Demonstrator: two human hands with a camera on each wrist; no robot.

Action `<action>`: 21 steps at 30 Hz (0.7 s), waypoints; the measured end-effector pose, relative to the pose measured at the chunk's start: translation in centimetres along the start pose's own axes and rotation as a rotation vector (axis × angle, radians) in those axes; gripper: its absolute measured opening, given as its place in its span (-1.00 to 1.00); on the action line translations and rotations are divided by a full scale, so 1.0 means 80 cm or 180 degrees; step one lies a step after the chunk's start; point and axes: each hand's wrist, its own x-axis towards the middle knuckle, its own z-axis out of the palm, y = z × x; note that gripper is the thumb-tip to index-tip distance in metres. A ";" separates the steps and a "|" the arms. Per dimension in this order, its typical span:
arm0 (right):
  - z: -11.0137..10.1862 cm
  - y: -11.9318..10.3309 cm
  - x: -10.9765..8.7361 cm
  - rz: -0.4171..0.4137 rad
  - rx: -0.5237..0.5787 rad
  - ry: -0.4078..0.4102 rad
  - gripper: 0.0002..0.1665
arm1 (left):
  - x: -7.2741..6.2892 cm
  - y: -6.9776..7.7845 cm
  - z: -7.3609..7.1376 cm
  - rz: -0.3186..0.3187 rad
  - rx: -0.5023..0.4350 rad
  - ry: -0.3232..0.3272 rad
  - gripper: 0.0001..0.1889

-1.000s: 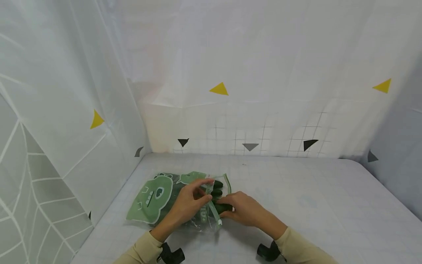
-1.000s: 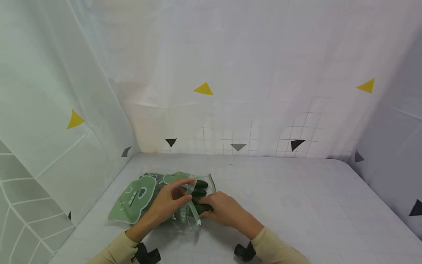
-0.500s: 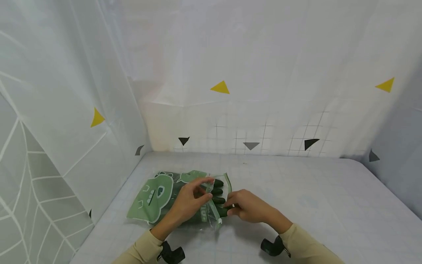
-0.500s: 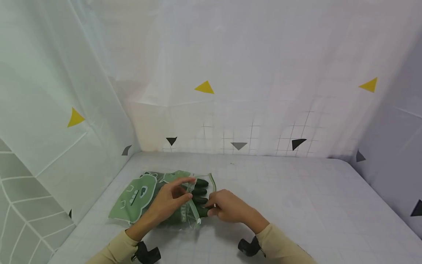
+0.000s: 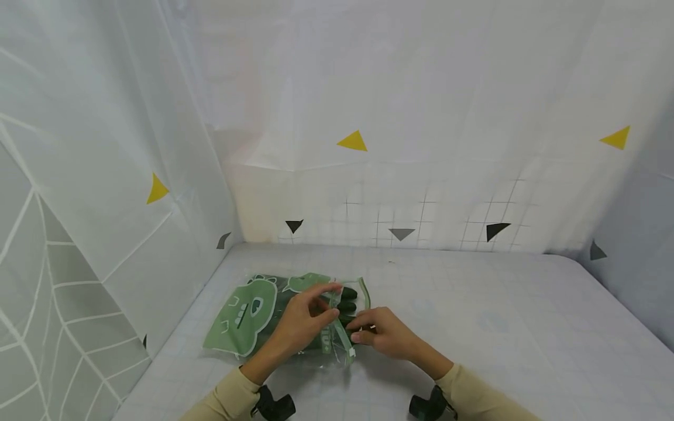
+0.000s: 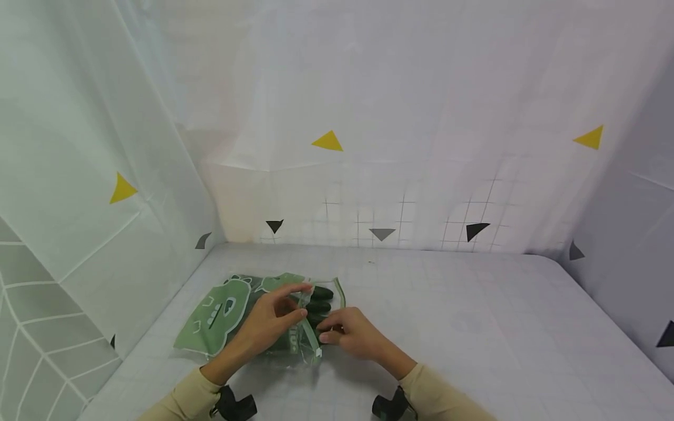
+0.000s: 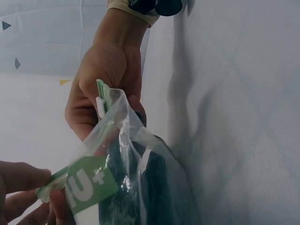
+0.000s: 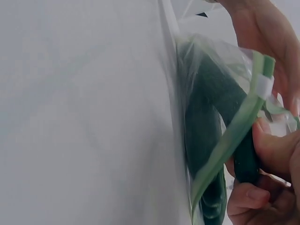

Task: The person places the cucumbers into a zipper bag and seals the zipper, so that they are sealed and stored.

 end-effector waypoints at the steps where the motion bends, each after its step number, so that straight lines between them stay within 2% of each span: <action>1: 0.002 -0.001 0.001 0.0036 0.0005 0.0013 -0.79 | 0.000 0.001 0.000 -0.0007 0.0003 0.0004 -0.52; 6: 0.009 -0.005 0.009 0.0133 -0.0038 0.0086 -0.83 | -0.001 0.003 0.001 -0.0023 0.0007 0.0015 -0.52; 15: 0.022 -0.007 0.023 0.0057 -0.0122 0.0099 -0.78 | -0.001 -0.001 0.003 -0.0019 -0.0085 -0.0017 -0.51; 21: 0.025 -0.013 0.028 0.0228 -0.0164 0.0134 -0.90 | 0.000 0.000 0.003 -0.0020 -0.0109 0.0011 -0.50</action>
